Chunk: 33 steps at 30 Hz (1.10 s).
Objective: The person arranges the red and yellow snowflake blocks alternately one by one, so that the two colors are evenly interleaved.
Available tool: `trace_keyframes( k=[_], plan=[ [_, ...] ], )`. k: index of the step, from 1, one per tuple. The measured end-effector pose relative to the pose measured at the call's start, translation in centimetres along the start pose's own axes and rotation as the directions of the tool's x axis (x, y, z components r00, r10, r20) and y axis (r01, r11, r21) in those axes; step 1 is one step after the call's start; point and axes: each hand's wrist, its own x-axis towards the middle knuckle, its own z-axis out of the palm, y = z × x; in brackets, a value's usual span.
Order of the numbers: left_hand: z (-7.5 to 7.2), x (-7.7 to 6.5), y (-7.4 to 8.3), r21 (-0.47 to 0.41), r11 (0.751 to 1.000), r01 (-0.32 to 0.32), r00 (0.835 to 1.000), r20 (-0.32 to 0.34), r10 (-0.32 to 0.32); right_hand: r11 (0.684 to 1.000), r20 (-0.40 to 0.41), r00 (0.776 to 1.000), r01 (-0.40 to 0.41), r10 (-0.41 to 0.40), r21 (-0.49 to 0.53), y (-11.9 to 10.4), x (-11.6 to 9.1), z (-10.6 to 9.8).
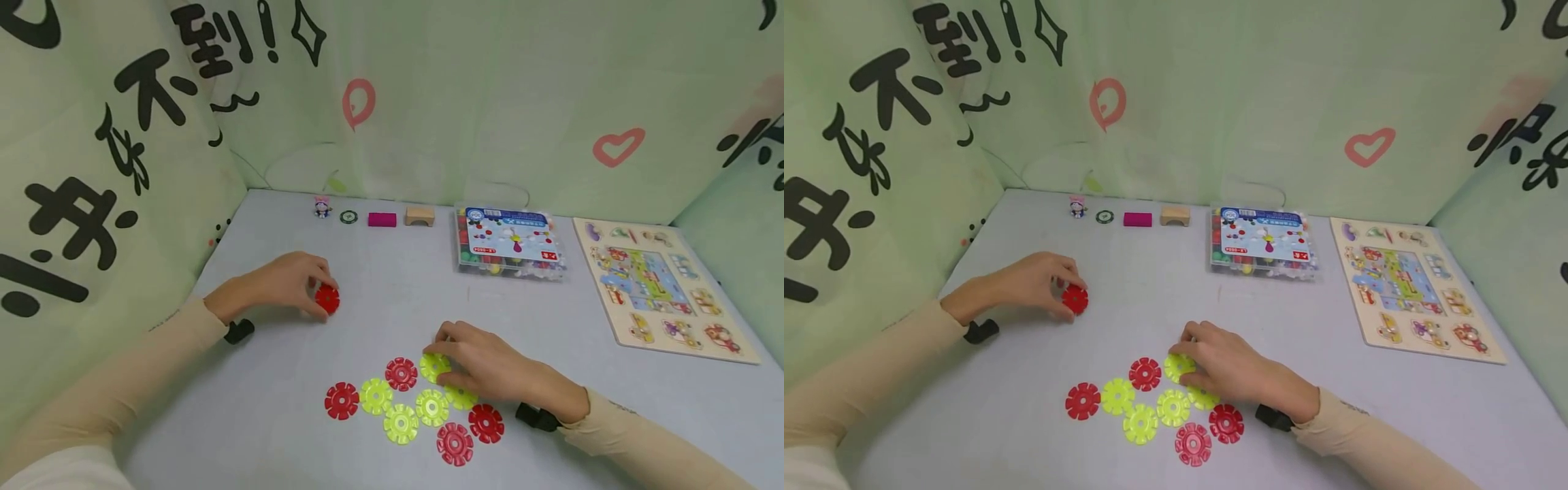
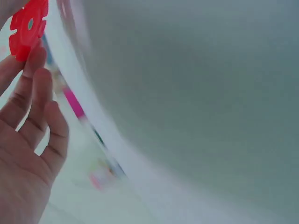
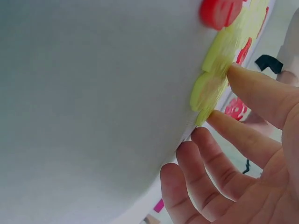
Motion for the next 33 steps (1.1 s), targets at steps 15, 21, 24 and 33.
trace_keyframes(
  k=[15, 21, 24, 33],
  plan=[
    [-1.2, -0.8, -7.5, -0.082, 0.992, 0.098, 0.989, -0.102, -0.107, 1.000, -0.007, 1.000, 0.014, -0.014, -0.010, 0.1, 0.0, 0.2],
    [-1.5, -0.9, -7.1, -0.102, 0.991, 0.090, 0.991, -0.090, -0.099, 1.000, -0.008, 1.000, 0.008, -0.008, -0.010, -0.1, 0.2, 0.1],
    [-1.6, -1.1, -6.9, -0.102, 0.991, 0.084, 0.991, -0.091, -0.094, 1.000, -0.009, 1.000, 0.000, -0.001, -0.018, -0.2, 0.5, 0.1],
    [-1.6, -0.9, -6.8, -0.091, 0.990, 0.107, 0.989, -0.088, -0.115, 1.000, -0.004, 1.000, -0.006, 0.006, 0.025, -0.3, 0.7, -0.5]
  ],
)
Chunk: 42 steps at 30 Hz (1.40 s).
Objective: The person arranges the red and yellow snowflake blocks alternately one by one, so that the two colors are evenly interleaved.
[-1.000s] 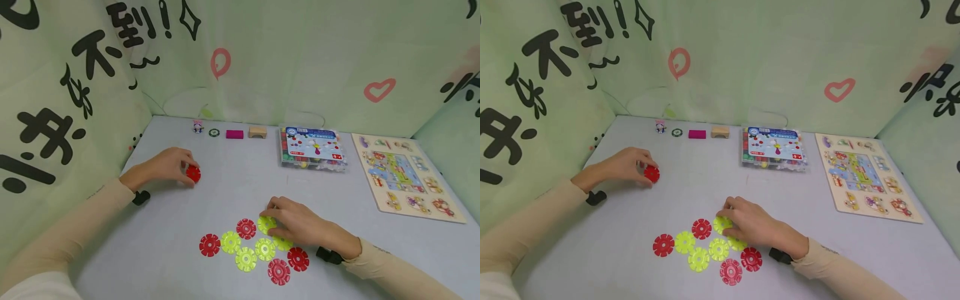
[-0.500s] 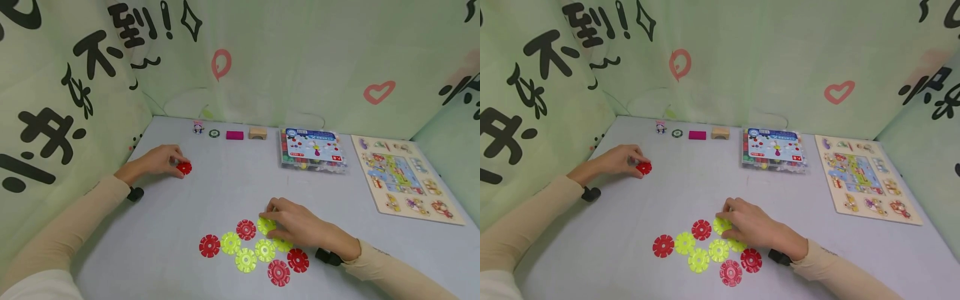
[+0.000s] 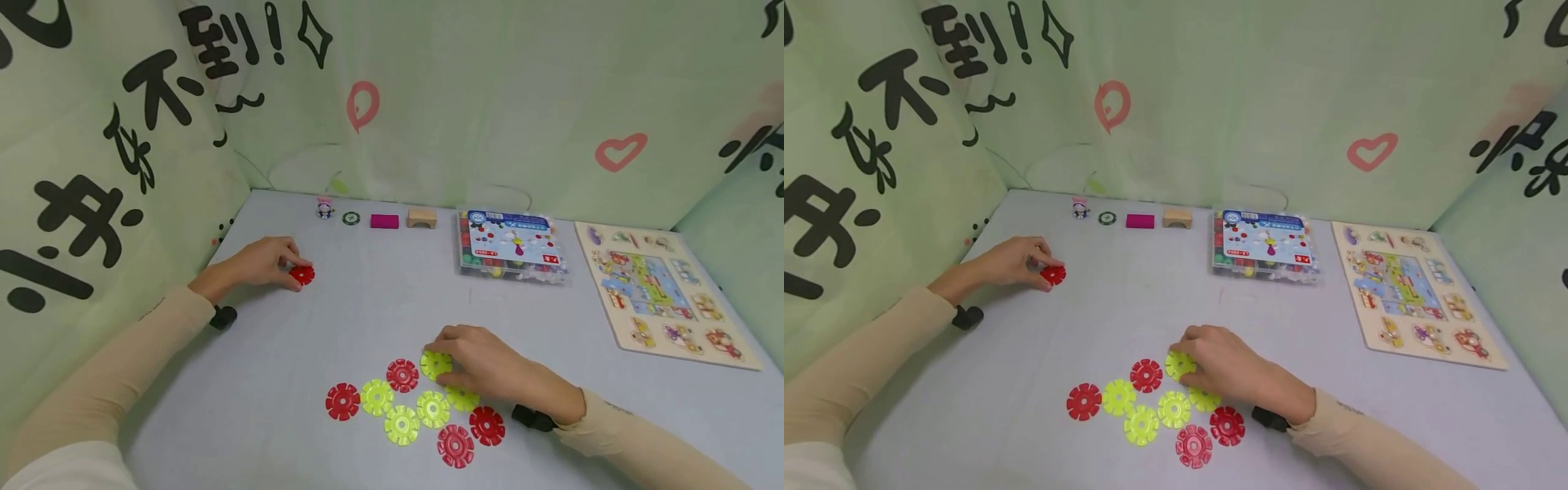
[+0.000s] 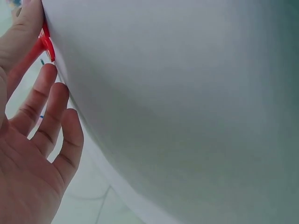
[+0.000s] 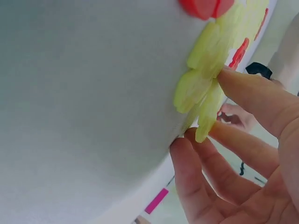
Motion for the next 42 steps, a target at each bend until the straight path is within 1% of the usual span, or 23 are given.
trace_keyframes(
  k=[6, 9, 11, 17, 21, 24, 27, 30, 33, 35, 38, 42],
  plan=[
    [0.1, 0.1, -0.2, 0.006, 1.000, -0.001, 1.000, -0.002, 0.001, 0.989, 0.064, 0.998, -0.005, -0.005, 0.148, 0.5, 0.2, -0.2],
    [0.2, 0.1, -0.2, 0.010, 1.000, 0.005, 1.000, -0.001, -0.005, 0.983, 0.071, 0.997, 0.000, -0.013, 0.185, 0.9, 0.4, -0.3],
    [0.2, 0.1, -0.2, 0.012, 1.000, 0.010, 1.000, 0.001, -0.010, 0.981, 0.062, 0.998, 0.016, -0.028, 0.194, 1.1, 0.6, -0.2],
    [0.1, 0.0, -0.2, 0.017, 1.000, 0.026, 1.000, 0.004, -0.026, 0.985, 0.002, 0.996, 0.083, -0.084, 0.151, 1.3, 1.3, -0.4],
    [0.1, -0.1, -0.2, 0.036, 0.999, 0.024, 1.000, 0.006, -0.024, 0.984, -0.022, 0.996, 0.090, -0.088, 0.154, 1.5, 2.5, -0.9],
    [0.1, -0.2, -0.1, 0.052, 0.998, 0.026, 1.000, 0.008, -0.026, 0.977, -0.048, 0.992, 0.121, -0.115, 0.174, 2.0, 4.4, -1.5],
    [0.2, 0.0, 0.0, 0.058, 0.998, 0.025, 1.000, 0.007, -0.025, 0.963, -0.087, 0.981, 0.187, -0.173, 0.196, 2.3, 7.2, -1.9],
    [0.1, -0.2, -0.2, 0.054, 0.998, 0.022, 1.000, 0.005, -0.023, 0.941, -0.124, 0.963, 0.261, -0.239, 0.216, 2.2, 11.0, -2.0],
    [0.2, -0.2, -0.4, 0.056, 0.998, 0.022, 1.000, 0.006, -0.023, 0.925, -0.147, 0.948, 0.311, -0.283, 0.219, 1.7, 14.9, -1.9],
    [0.1, -0.1, -0.4, 0.057, 0.998, 0.021, 1.000, 0.005, -0.022, 0.925, -0.146, 0.945, 0.317, -0.291, 0.210, 1.3, 17.3, -1.7],
    [0.1, 0.0, -0.4, 0.069, 0.998, 0.017, 1.000, 0.007, -0.017, 0.939, -0.111, 0.956, 0.289, -0.272, 0.187, 0.8, 20.2, -1.5],
    [0.0, 0.1, -0.3, 0.075, 0.997, 0.023, 0.999, 0.022, -0.024, 0.962, -0.036, 0.972, 0.234, -0.231, 0.142, 0.0, 22.6, -1.3]
  ],
)
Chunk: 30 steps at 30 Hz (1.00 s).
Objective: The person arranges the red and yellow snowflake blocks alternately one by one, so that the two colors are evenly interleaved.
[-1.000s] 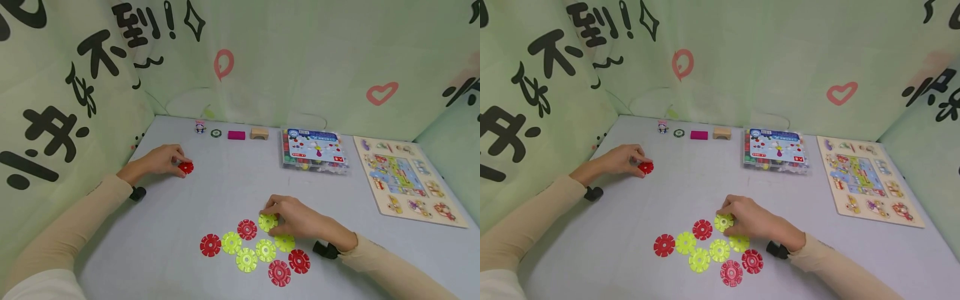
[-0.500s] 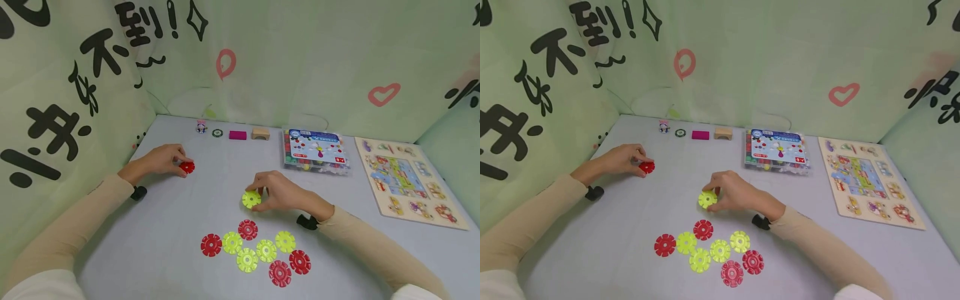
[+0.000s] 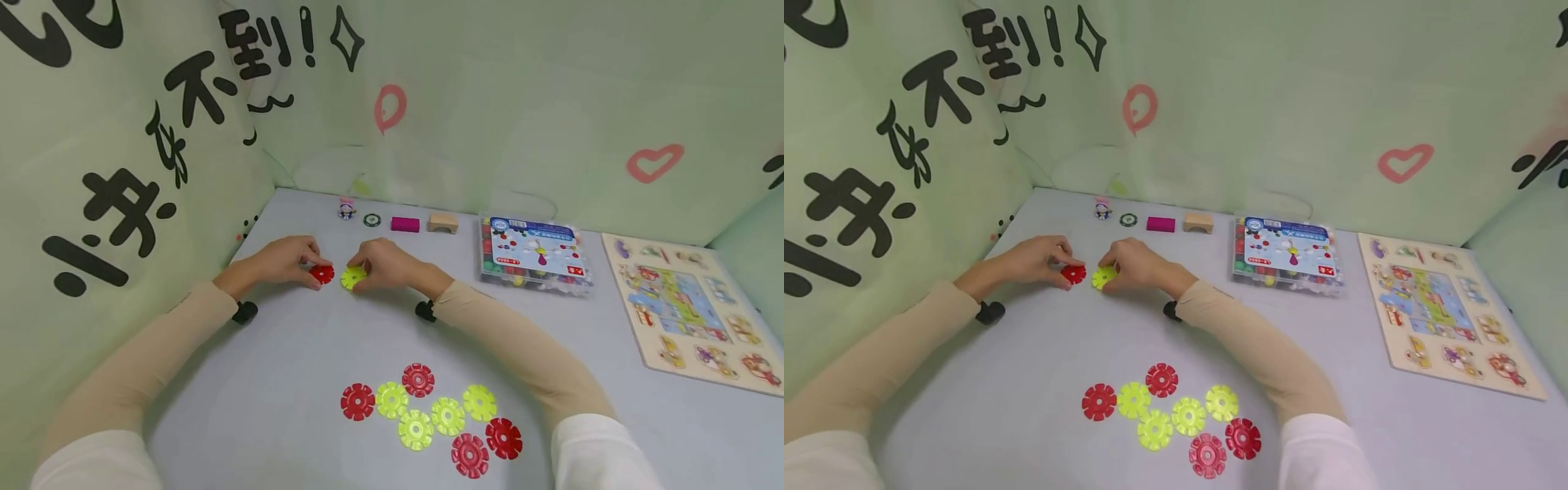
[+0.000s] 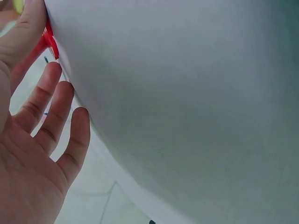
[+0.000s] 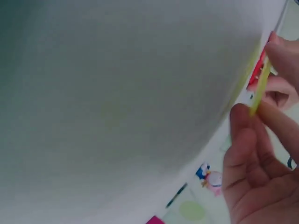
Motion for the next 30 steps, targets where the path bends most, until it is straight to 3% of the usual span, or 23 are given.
trace_keyframes(
  k=[9, 16, 22, 26, 30],
  plan=[
    [0.0, 0.5, 0.4, 0.014, 0.999, 0.032, 0.999, 0.016, -0.032, 0.999, 0.046, 0.998, -0.037, 0.038, -0.022, -0.2, 1.2, 0.6],
    [0.1, 0.3, 0.6, 0.004, 0.999, 0.037, 0.999, 0.018, -0.037, 0.996, 0.060, 0.995, -0.084, 0.085, -0.015, -0.3, 1.1, 0.7],
    [0.1, 0.3, 0.5, 0.015, 1.000, 0.023, 1.000, 0.016, -0.023, 0.997, 0.069, 0.995, -0.076, 0.077, -0.019, -0.3, 0.8, 0.6],
    [0.2, 0.2, 0.3, 0.014, 1.000, 0.020, 1.000, 0.009, -0.020, 0.997, 0.069, 0.995, -0.074, 0.076, -0.023, -0.5, -0.2, 0.5],
    [0.1, 0.1, 0.4, -0.002, 0.999, 0.042, 0.999, 0.012, -0.042, 0.998, 0.068, 0.996, -0.061, 0.062, -0.007, -1.0, -2.9, 0.3]
  ],
)
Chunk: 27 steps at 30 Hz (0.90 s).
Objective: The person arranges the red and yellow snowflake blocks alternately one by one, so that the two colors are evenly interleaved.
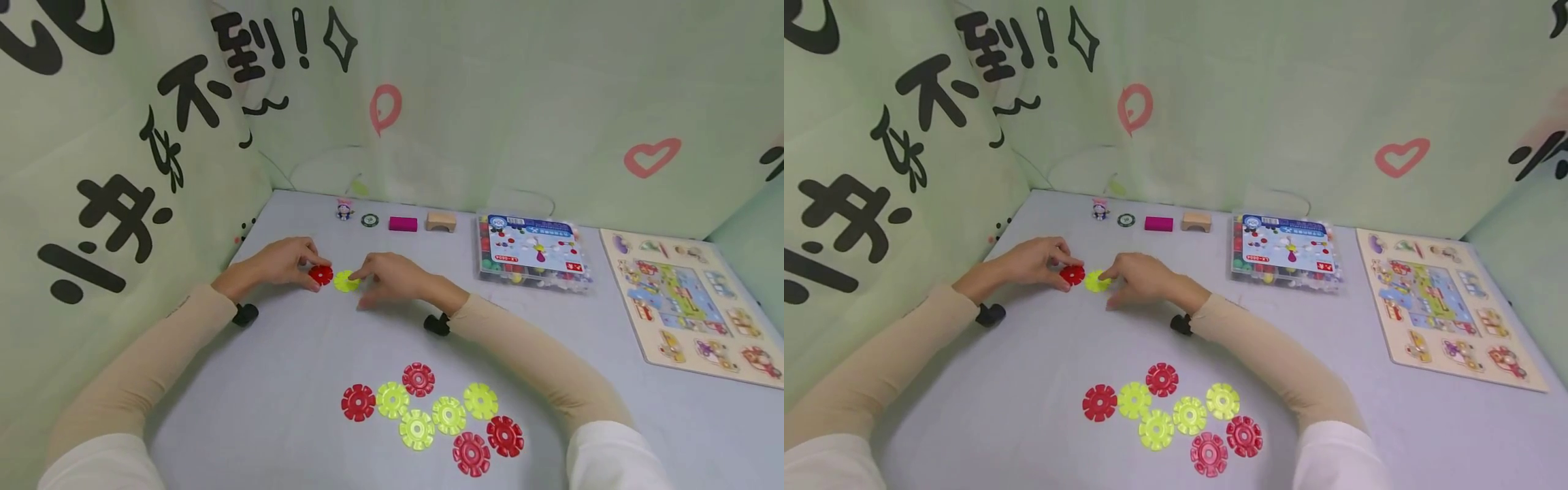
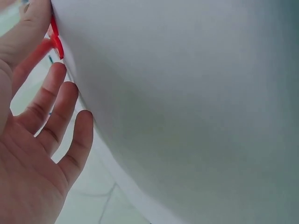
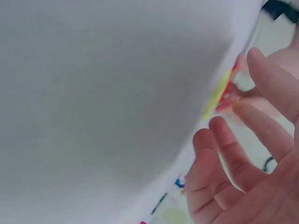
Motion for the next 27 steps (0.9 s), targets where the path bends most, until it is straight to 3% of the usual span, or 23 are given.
trace_keyframes(
  k=[6, 10, 13, 20, 27],
  plan=[
    [0.4, 0.3, 0.5, -0.057, 0.998, 0.032, 0.999, 0.014, -0.031, 0.999, 0.086, 0.996, 0.032, -0.035, 0.038, -0.7, -7.1, 0.5],
    [0.6, 0.9, 1.3, -0.071, 0.997, -0.017, 1.000, 0.014, 0.018, 0.999, 0.159, 0.987, 0.015, -0.022, 0.045, -1.3, -11.6, 0.9],
    [0.7, 1.3, 2.0, -0.059, 0.997, -0.050, 0.999, 0.016, 0.051, 0.999, 0.170, 0.985, 0.006, -0.013, 0.044, -2.0, -13.6, 1.2],
    [1.1, 2.4, 2.8, 0.008, 0.995, -0.102, 0.994, 0.029, 0.102, 0.996, 0.100, 0.995, 0.032, -0.024, -0.079, -3.2, -15.0, 2.4],
    [1.1, 2.2, 2.9, 0.014, 0.995, -0.095, 0.995, 0.035, 0.095, 0.997, 0.080, 0.996, -0.033, 0.039, -0.071, -3.7, -14.8, 2.7]
  ],
)
